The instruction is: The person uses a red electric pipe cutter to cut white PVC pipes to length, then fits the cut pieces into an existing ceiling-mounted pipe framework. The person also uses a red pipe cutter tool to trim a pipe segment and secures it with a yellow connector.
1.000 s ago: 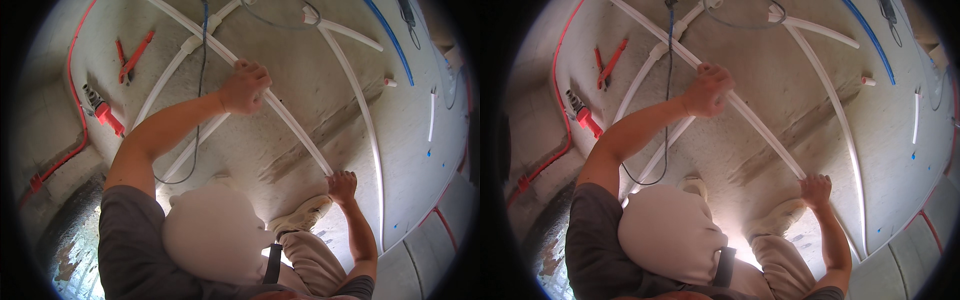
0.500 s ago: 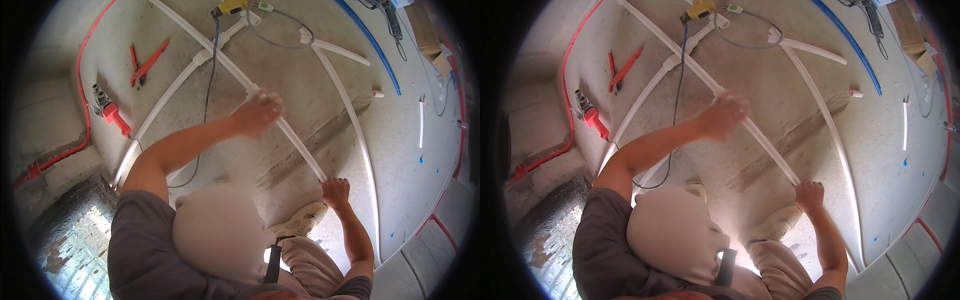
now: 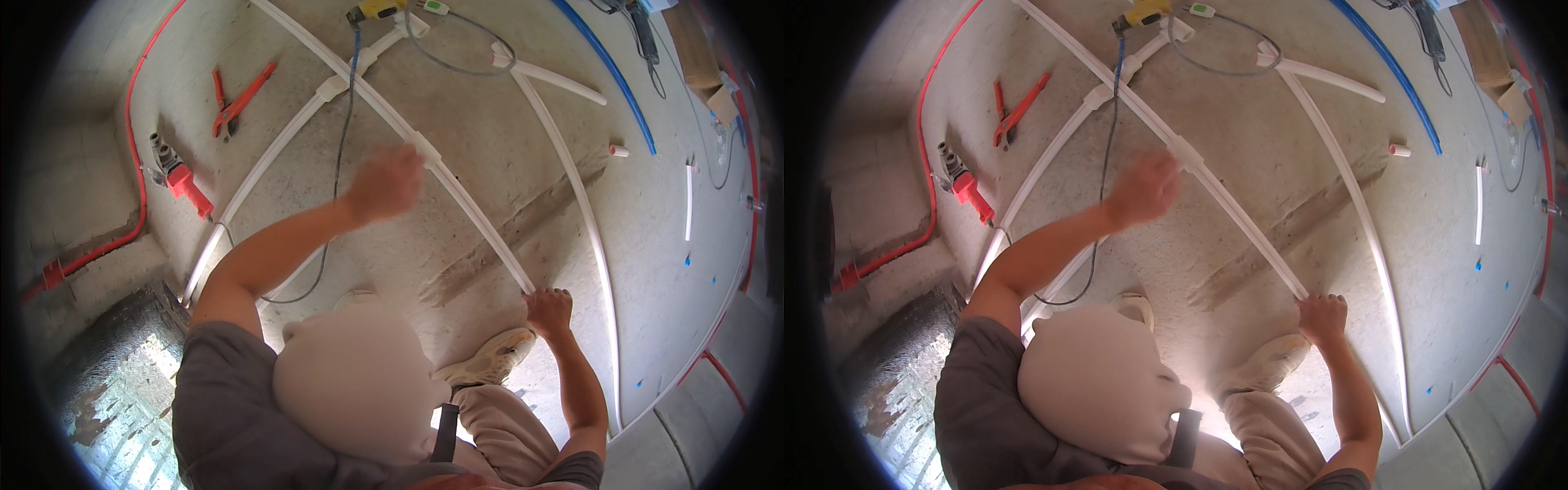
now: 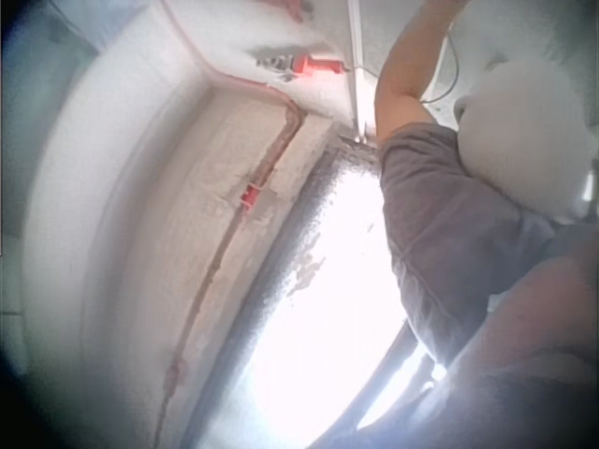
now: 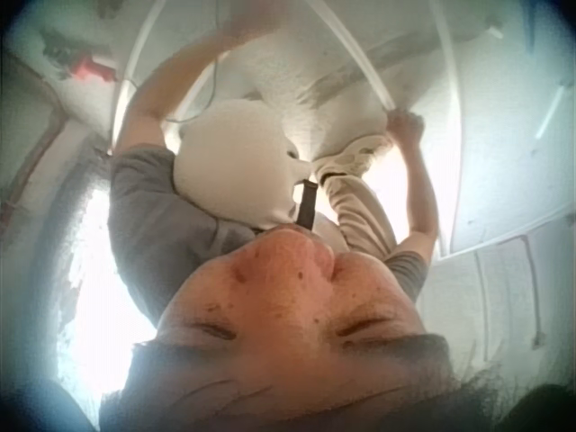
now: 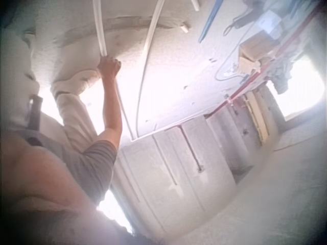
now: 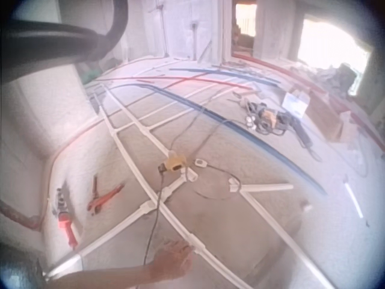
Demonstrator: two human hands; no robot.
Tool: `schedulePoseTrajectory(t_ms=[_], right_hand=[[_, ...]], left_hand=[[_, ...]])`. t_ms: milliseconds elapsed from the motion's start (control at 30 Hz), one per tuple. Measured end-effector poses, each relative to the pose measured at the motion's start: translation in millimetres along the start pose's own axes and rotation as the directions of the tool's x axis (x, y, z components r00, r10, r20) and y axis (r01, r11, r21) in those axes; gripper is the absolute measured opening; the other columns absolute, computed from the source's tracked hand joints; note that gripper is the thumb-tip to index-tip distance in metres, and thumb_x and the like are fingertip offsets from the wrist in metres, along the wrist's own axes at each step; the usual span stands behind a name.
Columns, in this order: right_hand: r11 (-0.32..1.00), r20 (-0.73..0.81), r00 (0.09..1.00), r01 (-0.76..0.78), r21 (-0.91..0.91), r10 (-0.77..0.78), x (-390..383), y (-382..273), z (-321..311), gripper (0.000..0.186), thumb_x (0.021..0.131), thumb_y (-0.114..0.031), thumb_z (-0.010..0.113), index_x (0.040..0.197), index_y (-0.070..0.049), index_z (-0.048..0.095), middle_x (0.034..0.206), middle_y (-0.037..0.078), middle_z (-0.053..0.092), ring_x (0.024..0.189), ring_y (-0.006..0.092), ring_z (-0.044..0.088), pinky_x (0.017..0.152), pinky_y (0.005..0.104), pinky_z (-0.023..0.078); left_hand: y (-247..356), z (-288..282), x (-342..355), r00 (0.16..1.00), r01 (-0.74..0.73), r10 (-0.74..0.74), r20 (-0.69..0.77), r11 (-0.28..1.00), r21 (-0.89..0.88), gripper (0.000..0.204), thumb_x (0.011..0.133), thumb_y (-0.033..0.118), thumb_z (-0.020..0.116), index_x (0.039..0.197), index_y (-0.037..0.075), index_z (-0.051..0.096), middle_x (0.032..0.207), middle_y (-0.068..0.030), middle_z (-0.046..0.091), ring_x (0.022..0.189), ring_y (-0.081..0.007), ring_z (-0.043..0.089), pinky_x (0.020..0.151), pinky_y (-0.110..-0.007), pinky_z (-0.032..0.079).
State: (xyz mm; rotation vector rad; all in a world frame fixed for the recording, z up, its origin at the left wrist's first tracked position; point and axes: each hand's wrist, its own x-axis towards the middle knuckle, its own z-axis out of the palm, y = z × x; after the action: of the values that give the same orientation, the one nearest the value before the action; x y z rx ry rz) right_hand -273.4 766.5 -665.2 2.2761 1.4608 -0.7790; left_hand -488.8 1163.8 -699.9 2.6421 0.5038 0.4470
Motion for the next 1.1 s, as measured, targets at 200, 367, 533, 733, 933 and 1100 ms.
schedulePoseTrajectory(t_ms=[200, 367, 533, 733, 933, 1100], right_hand=[[1.000, 0.010, 1.000, 0.015, 0.015, -0.016, 2, 4, 5, 0.032, 0.095, -0.032, 0.065, 0.080, -0.005, 0.069, 0.079, 0.018, 0.072, 0.078, 0.0394, 0.070, 0.083, 0.0513, 0.050], [0.986, -0.207, 0.966, 0.141, -0.084, -0.156, 3, 18, 25, 0.027, 0.090, -0.035, 0.071, 0.069, -0.018, 0.068, 0.072, 0.006, 0.066, 0.068, 0.0292, 0.065, 0.072, 0.0496, 0.049], [0.984, -0.442, 0.889, 0.167, 0.062, -0.123, 0, 24, 44, 0.031, 0.082, -0.034, 0.078, 0.066, -0.015, 0.059, 0.072, 0.005, 0.054, 0.073, 0.0278, 0.054, 0.068, 0.0451, 0.040], [0.968, -0.491, 0.870, 0.089, 0.236, 0.040, -2, 23, 54, 0.035, 0.082, -0.031, 0.079, 0.074, -0.010, 0.053, 0.075, 0.009, 0.050, 0.072, 0.0306, 0.049, 0.072, 0.0445, 0.037], [0.963, -0.504, 0.864, 0.139, 0.231, -0.004, 4, 27, 48, 0.034, 0.080, -0.026, 0.080, 0.073, -0.008, 0.053, 0.070, 0.009, 0.046, 0.068, 0.0291, 0.048, 0.068, 0.0426, 0.037], [0.966, -0.457, 0.889, 0.146, 0.212, -0.034, 3, 28, 47, 0.035, 0.079, -0.024, 0.081, 0.072, -0.007, 0.051, 0.070, 0.009, 0.046, 0.067, 0.0285, 0.047, 0.068, 0.0430, 0.038]], left_hand=[[-48, 4, 91, 0.999, 0.023, -0.023, -0.033, 1.000, 0.010, 0.019, 0.092, 0.024, 0.064, 0.092, 0.006, 0.069, 0.091, -0.0119, 0.068, 0.094, -0.0352, 0.064, 0.089, -0.050, 0.048], [-37, 42, 106, 0.937, 0.252, -0.289, 0.197, 0.948, 0.193, 0.023, 0.098, 0.030, 0.060, 0.087, 0.012, 0.071, 0.084, -0.0103, 0.074, 0.083, -0.0342, 0.071, 0.077, -0.051, 0.052], [-44, 58, 99, 0.989, 0.053, -0.091, 0.117, 0.955, 0.292, 0.030, 0.100, 0.039, 0.065, 0.088, 0.011, 0.069, 0.074, -0.0154, 0.070, 0.072, -0.0411, 0.069, 0.065, -0.053, 0.053], [-45, 59, 100, 0.991, 0.039, -0.078, 0.109, 0.947, 0.320, 0.028, 0.098, 0.031, 0.066, 0.078, 0.011, 0.063, 0.069, -0.0125, 0.067, 0.068, -0.0374, 0.067, 0.062, -0.049, 0.050], [-34, 61, 104, 0.987, 0.012, -0.074, 0.146, 0.922, 0.387, 0.029, 0.096, 0.029, 0.069, 0.075, 0.011, 0.060, 0.065, -0.0082, 0.064, 0.065, -0.0360, 0.063, 0.062, -0.048, 0.049], [-27, 63, 101, 0.996, 0.030, -0.051, 0.078, 0.968, 0.250, 0.022, 0.095, 0.024, 0.070, 0.080, 0.010, 0.064, 0.069, -0.0073, 0.063, 0.064, -0.0323, 0.061, 0.066, -0.045, 0.048]])
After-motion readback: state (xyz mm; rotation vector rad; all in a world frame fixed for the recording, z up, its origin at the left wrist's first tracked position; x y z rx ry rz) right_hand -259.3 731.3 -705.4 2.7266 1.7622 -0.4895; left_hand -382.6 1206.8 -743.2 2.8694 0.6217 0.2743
